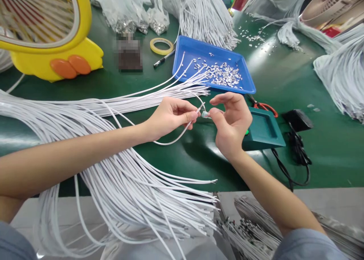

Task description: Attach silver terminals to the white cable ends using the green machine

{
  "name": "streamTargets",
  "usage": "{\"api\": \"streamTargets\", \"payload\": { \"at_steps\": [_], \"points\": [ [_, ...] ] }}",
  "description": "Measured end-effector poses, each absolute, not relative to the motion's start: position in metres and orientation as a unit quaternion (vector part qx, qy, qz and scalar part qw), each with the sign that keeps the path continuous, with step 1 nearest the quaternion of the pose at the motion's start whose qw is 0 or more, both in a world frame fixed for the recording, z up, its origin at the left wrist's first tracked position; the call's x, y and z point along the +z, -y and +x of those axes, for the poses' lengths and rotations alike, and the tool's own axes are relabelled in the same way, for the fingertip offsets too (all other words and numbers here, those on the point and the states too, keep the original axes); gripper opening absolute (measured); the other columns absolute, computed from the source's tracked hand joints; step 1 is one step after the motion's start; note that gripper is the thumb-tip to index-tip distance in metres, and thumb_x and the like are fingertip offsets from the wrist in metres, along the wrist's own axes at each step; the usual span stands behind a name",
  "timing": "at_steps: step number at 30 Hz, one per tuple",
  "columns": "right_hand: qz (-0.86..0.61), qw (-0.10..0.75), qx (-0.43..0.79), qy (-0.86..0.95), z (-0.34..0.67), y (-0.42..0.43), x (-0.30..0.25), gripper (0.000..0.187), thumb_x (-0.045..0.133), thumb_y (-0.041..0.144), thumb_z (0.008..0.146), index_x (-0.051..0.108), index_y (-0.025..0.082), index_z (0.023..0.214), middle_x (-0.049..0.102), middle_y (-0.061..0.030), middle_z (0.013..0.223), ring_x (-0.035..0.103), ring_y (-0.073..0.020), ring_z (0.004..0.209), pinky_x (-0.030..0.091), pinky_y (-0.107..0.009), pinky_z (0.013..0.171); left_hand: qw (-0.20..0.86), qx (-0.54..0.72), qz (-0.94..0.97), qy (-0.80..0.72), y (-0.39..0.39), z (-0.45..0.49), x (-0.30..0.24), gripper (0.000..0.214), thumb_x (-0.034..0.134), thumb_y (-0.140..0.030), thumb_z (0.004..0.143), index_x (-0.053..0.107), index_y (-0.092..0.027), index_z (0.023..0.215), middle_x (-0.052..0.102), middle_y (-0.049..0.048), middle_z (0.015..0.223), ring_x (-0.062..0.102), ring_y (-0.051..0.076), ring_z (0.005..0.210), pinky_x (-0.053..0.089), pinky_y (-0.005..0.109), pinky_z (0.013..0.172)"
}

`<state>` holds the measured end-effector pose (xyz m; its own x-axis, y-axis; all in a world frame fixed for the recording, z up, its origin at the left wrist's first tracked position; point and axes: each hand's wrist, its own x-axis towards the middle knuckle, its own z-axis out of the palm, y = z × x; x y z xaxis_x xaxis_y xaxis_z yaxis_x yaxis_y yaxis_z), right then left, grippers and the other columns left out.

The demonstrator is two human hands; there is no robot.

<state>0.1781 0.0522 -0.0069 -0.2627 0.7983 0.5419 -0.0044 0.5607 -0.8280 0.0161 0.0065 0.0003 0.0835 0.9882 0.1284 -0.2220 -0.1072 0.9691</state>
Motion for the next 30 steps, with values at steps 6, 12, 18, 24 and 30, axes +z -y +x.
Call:
{"api": "streamTargets", "payload": {
  "at_steps": [6,12,18,24,30],
  "points": [
    [-0.248,0.527,0.295,0.757,0.179,-0.049,-0.008,0.037,0.068,0.017,0.079,0.058,0.029,0.112,0.063,-0.0022,0.109,0.062,-0.021,0.103,0.057,-0.034,0.072,0.546,0.548,0.481,-0.413,-0.007,0.016,0.0,0.032,0.09,-0.032,0.055,0.069,-0.01,0.064,0.064,0.0014,0.054,0.059,0.01,0.05,0.049,0.021,0.051],
    [-0.214,0.512,0.251,0.793,0.181,-0.051,-0.01,0.05,0.069,0.008,0.074,0.06,0.035,0.115,0.065,-0.0011,0.109,0.061,-0.024,0.104,0.057,-0.038,0.072,0.563,0.527,0.489,-0.409,-0.007,0.013,-0.002,0.033,0.089,-0.035,0.056,0.068,-0.011,0.063,0.063,0.0014,0.055,0.057,0.009,0.051,0.046,0.021,0.051],
    [-0.202,0.511,0.24,0.8,0.18,-0.051,-0.011,0.041,0.066,0.009,0.078,0.062,0.032,0.113,0.066,-0.0021,0.1,0.062,-0.0227,0.093,0.057,-0.038,0.067,0.606,0.511,0.465,-0.395,-0.008,0.013,-0.004,0.034,0.091,-0.031,0.054,0.065,-0.011,0.064,0.062,0.0006,0.055,0.058,0.009,0.053,0.046,0.02,0.052],
    [-0.201,0.516,0.178,0.813,0.18,-0.054,-0.015,0.034,0.065,0.011,0.08,0.062,0.029,0.109,0.067,-0.0017,0.096,0.062,-0.0207,0.089,0.058,-0.035,0.062,0.634,0.502,0.431,-0.4,-0.007,0.014,-0.002,0.034,0.09,-0.027,0.056,0.062,-0.01,0.063,0.061,-0.0004,0.054,0.058,0.008,0.053,0.047,0.019,0.052],
    [-0.224,0.526,0.213,0.792,0.179,-0.051,-0.015,0.031,0.066,0.015,0.081,0.062,0.029,0.108,0.066,-0.001,0.095,0.064,-0.0184,0.088,0.057,-0.033,0.066,0.633,0.503,0.433,-0.398,-0.007,0.014,-0.003,0.031,0.088,-0.024,0.059,0.06,-0.011,0.063,0.061,-0.0008,0.055,0.057,0.008,0.052,0.045,0.018,0.052]
  ]
}}
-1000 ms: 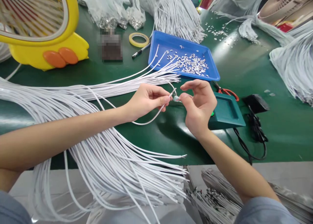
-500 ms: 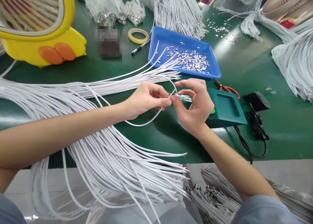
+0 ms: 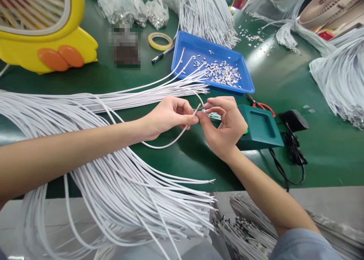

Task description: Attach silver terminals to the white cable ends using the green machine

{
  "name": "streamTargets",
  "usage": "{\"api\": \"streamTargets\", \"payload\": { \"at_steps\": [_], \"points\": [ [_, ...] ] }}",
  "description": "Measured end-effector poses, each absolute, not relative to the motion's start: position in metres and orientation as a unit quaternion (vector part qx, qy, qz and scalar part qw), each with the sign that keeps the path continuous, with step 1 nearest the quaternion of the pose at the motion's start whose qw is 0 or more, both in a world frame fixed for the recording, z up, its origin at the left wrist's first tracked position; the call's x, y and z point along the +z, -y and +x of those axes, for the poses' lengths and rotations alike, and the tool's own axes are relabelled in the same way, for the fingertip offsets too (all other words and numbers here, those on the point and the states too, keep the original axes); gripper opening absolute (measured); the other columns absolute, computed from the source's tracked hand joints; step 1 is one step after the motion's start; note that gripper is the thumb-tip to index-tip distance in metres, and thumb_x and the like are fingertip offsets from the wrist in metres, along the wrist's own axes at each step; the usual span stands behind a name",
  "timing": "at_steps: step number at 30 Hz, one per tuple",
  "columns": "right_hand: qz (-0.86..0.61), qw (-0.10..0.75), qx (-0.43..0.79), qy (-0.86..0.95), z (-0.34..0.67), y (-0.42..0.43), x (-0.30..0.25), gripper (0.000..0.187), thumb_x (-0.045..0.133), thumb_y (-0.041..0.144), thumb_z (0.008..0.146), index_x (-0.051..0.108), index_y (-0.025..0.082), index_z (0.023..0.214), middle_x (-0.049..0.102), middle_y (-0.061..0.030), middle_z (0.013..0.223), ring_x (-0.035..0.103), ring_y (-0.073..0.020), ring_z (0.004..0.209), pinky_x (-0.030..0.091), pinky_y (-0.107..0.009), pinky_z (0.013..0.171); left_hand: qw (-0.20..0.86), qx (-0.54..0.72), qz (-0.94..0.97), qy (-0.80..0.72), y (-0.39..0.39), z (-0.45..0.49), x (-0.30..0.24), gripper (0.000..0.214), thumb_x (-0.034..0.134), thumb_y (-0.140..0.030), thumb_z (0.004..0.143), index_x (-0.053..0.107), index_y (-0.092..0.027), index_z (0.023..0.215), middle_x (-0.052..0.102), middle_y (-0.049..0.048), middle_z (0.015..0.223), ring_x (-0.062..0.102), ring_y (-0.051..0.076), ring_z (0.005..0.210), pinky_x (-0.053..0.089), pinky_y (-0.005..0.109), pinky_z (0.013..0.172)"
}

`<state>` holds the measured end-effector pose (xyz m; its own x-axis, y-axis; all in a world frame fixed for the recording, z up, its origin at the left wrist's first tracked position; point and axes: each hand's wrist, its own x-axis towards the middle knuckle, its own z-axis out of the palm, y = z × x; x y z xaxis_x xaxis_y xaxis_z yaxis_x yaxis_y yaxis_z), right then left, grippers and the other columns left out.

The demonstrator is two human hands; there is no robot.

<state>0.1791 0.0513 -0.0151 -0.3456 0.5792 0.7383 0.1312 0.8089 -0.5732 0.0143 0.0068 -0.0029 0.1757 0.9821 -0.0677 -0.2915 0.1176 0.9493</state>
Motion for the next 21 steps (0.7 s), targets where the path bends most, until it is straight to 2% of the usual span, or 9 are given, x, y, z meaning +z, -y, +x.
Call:
{"api": "streamTargets", "payload": {
  "at_steps": [4,8,14,18,21],
  "points": [
    [-0.26,0.489,0.365,0.749,0.179,-0.052,-0.013,0.03,0.062,0.026,0.087,0.057,0.029,0.116,0.067,-0.0025,0.105,0.065,-0.0199,0.1,0.059,-0.032,0.071,0.625,0.506,0.435,-0.405,-0.007,0.015,-0.004,0.03,0.087,-0.021,0.059,0.059,-0.011,0.062,0.061,-0.0013,0.056,0.057,0.008,0.053,0.044,0.019,0.052],
    [-0.246,0.451,0.467,0.72,0.179,-0.054,-0.01,0.031,0.066,0.029,0.085,0.059,0.029,0.115,0.069,-0.0007,0.092,0.068,-0.019,0.092,0.06,-0.032,0.068,0.621,0.503,0.436,-0.414,-0.008,0.015,-0.003,0.03,0.087,-0.019,0.059,0.058,-0.011,0.059,0.06,-0.0015,0.054,0.056,0.007,0.052,0.042,0.019,0.051],
    [-0.235,0.474,0.495,0.689,0.176,-0.051,-0.005,0.033,0.075,0.019,0.077,0.064,0.028,0.106,0.067,0.003,0.079,0.067,-0.0136,0.077,0.056,-0.025,0.063,0.616,0.508,0.435,-0.416,-0.007,0.015,-0.003,0.029,0.086,-0.018,0.058,0.058,-0.011,0.059,0.06,-0.0017,0.053,0.055,0.007,0.052,0.042,0.019,0.052],
    [-0.27,0.471,0.507,0.67,0.176,-0.051,-0.004,0.033,0.079,0.025,0.074,0.064,0.028,0.103,0.065,0.0032,0.073,0.066,-0.0143,0.072,0.057,-0.029,0.064,0.606,0.514,0.438,-0.421,-0.006,0.016,-0.002,0.027,0.087,-0.017,0.056,0.061,-0.011,0.059,0.063,-0.0009,0.055,0.056,0.008,0.053,0.043,0.02,0.053],
    [-0.281,0.447,0.568,0.632,0.176,-0.052,-0.003,0.035,0.08,0.026,0.071,0.062,0.027,0.102,0.062,0.0037,0.07,0.064,-0.0149,0.069,0.058,-0.032,0.066,0.606,0.517,0.439,-0.415,-0.005,0.017,-0.002,0.023,0.087,-0.019,0.058,0.066,-0.011,0.063,0.065,0.0005,0.057,0.059,0.009,0.055,0.046,0.021,0.055]
  ]
}}
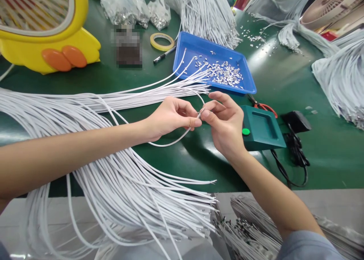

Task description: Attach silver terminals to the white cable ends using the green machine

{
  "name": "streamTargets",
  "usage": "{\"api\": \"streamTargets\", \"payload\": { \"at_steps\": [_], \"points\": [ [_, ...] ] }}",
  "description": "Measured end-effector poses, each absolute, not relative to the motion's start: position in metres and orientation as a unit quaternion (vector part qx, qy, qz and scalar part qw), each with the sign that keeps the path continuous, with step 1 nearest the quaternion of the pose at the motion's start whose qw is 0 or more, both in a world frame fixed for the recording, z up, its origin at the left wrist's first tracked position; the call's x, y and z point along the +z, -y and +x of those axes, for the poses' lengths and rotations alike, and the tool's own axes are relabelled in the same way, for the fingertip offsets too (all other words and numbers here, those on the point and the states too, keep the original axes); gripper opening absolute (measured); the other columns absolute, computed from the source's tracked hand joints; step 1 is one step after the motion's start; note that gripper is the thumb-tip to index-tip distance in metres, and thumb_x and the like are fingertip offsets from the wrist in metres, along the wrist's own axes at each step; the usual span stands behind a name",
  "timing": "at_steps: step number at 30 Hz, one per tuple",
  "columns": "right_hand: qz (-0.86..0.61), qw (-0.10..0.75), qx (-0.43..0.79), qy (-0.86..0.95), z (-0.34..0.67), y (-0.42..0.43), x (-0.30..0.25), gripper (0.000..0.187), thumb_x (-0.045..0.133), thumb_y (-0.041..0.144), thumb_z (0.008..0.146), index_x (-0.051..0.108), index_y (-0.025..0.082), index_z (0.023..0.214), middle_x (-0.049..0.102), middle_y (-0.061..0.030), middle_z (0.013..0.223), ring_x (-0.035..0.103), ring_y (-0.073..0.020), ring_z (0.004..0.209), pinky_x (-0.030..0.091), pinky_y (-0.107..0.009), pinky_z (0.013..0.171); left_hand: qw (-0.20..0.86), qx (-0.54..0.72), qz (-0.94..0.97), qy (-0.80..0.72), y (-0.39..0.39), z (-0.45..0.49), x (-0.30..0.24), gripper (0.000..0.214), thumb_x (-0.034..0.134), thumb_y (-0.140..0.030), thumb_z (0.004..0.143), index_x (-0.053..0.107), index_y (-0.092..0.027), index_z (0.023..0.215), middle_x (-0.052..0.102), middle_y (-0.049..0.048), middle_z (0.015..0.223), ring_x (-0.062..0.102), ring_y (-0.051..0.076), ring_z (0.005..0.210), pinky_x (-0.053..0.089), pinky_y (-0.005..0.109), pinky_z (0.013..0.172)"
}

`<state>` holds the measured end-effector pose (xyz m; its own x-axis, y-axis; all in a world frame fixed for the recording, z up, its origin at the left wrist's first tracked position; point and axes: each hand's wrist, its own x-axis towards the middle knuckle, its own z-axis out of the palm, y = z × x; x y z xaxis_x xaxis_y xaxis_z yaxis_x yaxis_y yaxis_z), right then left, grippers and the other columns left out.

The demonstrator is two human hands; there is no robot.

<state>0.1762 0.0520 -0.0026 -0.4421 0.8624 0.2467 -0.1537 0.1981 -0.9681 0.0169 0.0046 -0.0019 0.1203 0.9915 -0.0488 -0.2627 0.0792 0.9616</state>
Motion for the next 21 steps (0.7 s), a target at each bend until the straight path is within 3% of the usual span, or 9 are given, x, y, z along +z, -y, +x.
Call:
{"api": "streamTargets", "payload": {
  "at_steps": [5,12,16,21],
  "points": [
    [-0.273,0.418,0.652,0.572,0.1755,-0.0511,0.001,0.031,0.075,0.02,0.07,0.057,0.024,0.096,0.059,0.0043,0.07,0.057,-0.0121,0.062,0.054,-0.029,0.061,0.608,0.523,0.435,-0.409,-0.0031,0.0176,-0.0022,0.022,0.087,-0.024,0.061,0.073,-0.011,0.07,0.067,0.0022,0.059,0.061,0.01,0.056,0.049,0.022,0.057],
    [-0.282,0.467,0.592,0.593,0.1774,-0.0527,-0.0003,0.023,0.06,0.013,0.071,0.059,0.022,0.091,0.055,0.0039,0.07,0.054,-0.0104,0.065,0.051,-0.024,0.062,0.612,0.54,0.402,-0.416,-0.0043,0.018,-0.0003,0.026,0.09,-0.024,0.054,0.073,-0.011,0.069,0.068,0.0016,0.062,0.062,0.01,0.056,0.049,0.021,0.054],
    [-0.277,0.468,0.567,0.618,0.1767,-0.0535,-0.0026,0.023,0.065,0.019,0.075,0.059,0.024,0.096,0.061,0.001,0.084,0.061,-0.0131,0.079,0.054,-0.025,0.065,0.604,0.538,0.412,-0.419,-0.0045,0.0172,-0.0012,0.026,0.089,-0.025,0.055,0.072,-0.011,0.068,0.066,0.0009,0.059,0.06,0.01,0.055,0.049,0.021,0.054],
    [-0.28,0.464,0.551,0.634,0.1749,-0.0523,-0.0038,0.03,0.075,0.021,0.074,0.058,0.026,0.099,0.061,0.0034,0.076,0.063,-0.0131,0.075,0.056,-0.027,0.068,0.576,0.534,0.442,-0.433,-0.0035,0.0172,-0.0032,0.023,0.087,-0.027,0.06,0.072,-0.011,0.068,0.065,0.0013,0.057,0.058,0.009,0.054,0.047,0.022,0.054]
  ]
}}
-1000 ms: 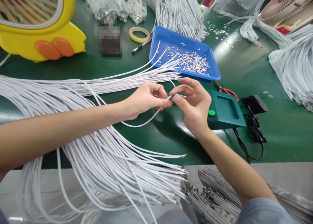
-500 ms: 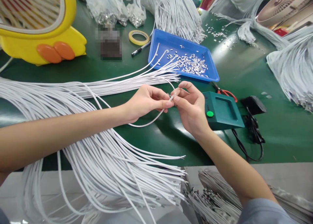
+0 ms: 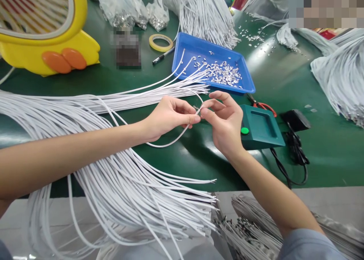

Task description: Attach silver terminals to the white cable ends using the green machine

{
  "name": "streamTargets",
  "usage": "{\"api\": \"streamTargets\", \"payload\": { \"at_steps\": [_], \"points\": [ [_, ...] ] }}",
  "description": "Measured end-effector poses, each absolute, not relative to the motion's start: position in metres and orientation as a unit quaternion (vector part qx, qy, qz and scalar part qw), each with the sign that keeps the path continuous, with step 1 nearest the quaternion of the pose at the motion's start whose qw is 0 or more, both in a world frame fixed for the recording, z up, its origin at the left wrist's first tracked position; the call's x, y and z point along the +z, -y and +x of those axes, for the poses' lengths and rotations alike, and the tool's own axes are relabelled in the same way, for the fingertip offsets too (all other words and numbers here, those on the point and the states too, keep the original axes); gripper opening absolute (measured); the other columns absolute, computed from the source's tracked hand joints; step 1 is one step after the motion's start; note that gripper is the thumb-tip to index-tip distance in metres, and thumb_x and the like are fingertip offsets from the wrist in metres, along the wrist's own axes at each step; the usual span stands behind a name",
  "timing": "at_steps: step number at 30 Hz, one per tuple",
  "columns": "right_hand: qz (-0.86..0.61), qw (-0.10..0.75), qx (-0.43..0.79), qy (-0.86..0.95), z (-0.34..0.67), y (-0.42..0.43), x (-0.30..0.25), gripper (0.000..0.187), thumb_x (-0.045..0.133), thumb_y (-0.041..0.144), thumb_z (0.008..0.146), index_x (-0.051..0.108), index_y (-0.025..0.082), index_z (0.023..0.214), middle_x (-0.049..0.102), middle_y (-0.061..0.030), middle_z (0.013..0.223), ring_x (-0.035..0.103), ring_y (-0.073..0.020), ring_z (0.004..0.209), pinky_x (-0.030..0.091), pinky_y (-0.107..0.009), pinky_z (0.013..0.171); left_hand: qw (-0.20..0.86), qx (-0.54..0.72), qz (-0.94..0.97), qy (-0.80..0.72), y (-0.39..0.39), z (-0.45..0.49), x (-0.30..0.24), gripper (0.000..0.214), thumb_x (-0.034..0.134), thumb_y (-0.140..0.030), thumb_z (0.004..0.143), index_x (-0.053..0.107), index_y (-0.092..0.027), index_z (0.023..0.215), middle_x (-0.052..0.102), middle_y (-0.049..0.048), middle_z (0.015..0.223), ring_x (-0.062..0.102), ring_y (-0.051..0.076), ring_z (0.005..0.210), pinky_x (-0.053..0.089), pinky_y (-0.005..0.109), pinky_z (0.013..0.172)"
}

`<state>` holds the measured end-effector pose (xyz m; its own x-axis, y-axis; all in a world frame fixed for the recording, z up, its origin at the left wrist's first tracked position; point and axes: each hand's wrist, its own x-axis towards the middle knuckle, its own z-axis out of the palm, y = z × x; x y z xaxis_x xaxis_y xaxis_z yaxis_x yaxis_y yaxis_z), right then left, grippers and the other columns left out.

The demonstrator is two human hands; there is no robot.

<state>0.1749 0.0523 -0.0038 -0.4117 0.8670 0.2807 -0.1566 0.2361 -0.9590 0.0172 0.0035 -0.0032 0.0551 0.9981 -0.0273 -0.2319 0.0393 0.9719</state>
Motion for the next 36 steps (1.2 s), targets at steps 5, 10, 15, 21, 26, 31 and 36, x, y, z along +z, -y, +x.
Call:
{"api": "streamTargets", "payload": {
  "at_steps": [5,10,15,21,26,31,36],
  "points": [
    [-0.297,0.454,0.52,0.66,0.1763,-0.0553,-0.0065,0.027,0.075,0.025,0.075,0.059,0.025,0.098,0.061,0.0029,0.078,0.063,-0.0134,0.076,0.055,-0.027,0.067,0.591,0.535,0.426,-0.428,-0.0039,0.0169,-0.0031,0.025,0.087,-0.029,0.061,0.073,-0.01,0.071,0.066,0.0022,0.059,0.059,0.01,0.055,0.048,0.022,0.055],
    [-0.309,0.471,0.503,0.656,0.1777,-0.0575,-0.0085,0.018,0.066,0.024,0.081,0.062,0.025,0.099,0.063,0.0006,0.082,0.064,-0.0154,0.081,0.054,-0.027,0.065,0.615,0.533,0.419,-0.403,-0.004,0.0164,-0.0014,0.025,0.086,-0.031,0.064,0.074,-0.01,0.073,0.066,0.002,0.061,0.06,0.01,0.057,0.051,0.022,0.057],
    [-0.279,0.44,0.575,0.63,0.1792,-0.0553,-0.0047,0.019,0.057,0.029,0.087,0.063,0.026,0.104,0.07,-0.0029,0.094,0.068,-0.0193,0.092,0.057,-0.032,0.071,0.616,0.528,0.432,-0.394,-0.0031,0.0162,-0.001,0.025,0.081,-0.033,0.072,0.072,-0.01,0.07,0.065,0.0017,0.06,0.06,0.009,0.057,0.051,0.021,0.057],
    [-0.276,0.443,0.558,0.646,0.1794,-0.0533,-0.0022,0.021,0.061,0.035,0.085,0.062,0.026,0.104,0.069,-0.0018,0.088,0.068,-0.0183,0.087,0.056,-0.03,0.066,0.586,0.537,0.436,-0.422,-0.004,0.017,-0.0003,0.029,0.087,-0.033,0.062,0.071,-0.01,0.069,0.065,0.0019,0.06,0.06,0.01,0.056,0.049,0.021,0.055],
    [-0.264,0.461,0.534,0.658,0.1777,-0.0538,-0.0047,0.024,0.069,0.033,0.082,0.062,0.026,0.104,0.068,0.0003,0.082,0.067,-0.0164,0.08,0.055,-0.029,0.065,0.569,0.551,0.439,-0.425,-0.0038,0.0182,0.001,0.029,0.089,-0.03,0.058,0.071,-0.01,0.069,0.066,0.0012,0.059,0.06,0.01,0.055,0.049,0.022,0.055],
    [-0.287,0.475,0.476,0.682,0.1782,-0.0552,-0.0061,0.029,0.075,0.033,0.078,0.063,0.027,0.103,0.064,0.0019,0.077,0.065,-0.0163,0.076,0.057,-0.031,0.066,0.561,0.56,0.427,-0.435,-0.0051,0.0177,0.0008,0.03,0.09,-0.028,0.056,0.069,-0.01,0.068,0.065,0.0002,0.059,0.06,0.01,0.054,0.048,0.021,0.053],
    [-0.276,0.479,0.497,0.669,0.179,-0.0555,-0.0023,0.025,0.067,0.04,0.083,0.063,0.028,0.105,0.069,-0.0031,0.097,0.066,-0.0203,0.098,0.059,-0.032,0.07,0.559,0.561,0.445,-0.418,-0.0056,0.0162,-0.0012,0.029,0.087,-0.03,0.06,0.07,-0.01,0.069,0.064,0.0005,0.057,0.06,0.009,0.053,0.048,0.02,0.053]
  ]
}}
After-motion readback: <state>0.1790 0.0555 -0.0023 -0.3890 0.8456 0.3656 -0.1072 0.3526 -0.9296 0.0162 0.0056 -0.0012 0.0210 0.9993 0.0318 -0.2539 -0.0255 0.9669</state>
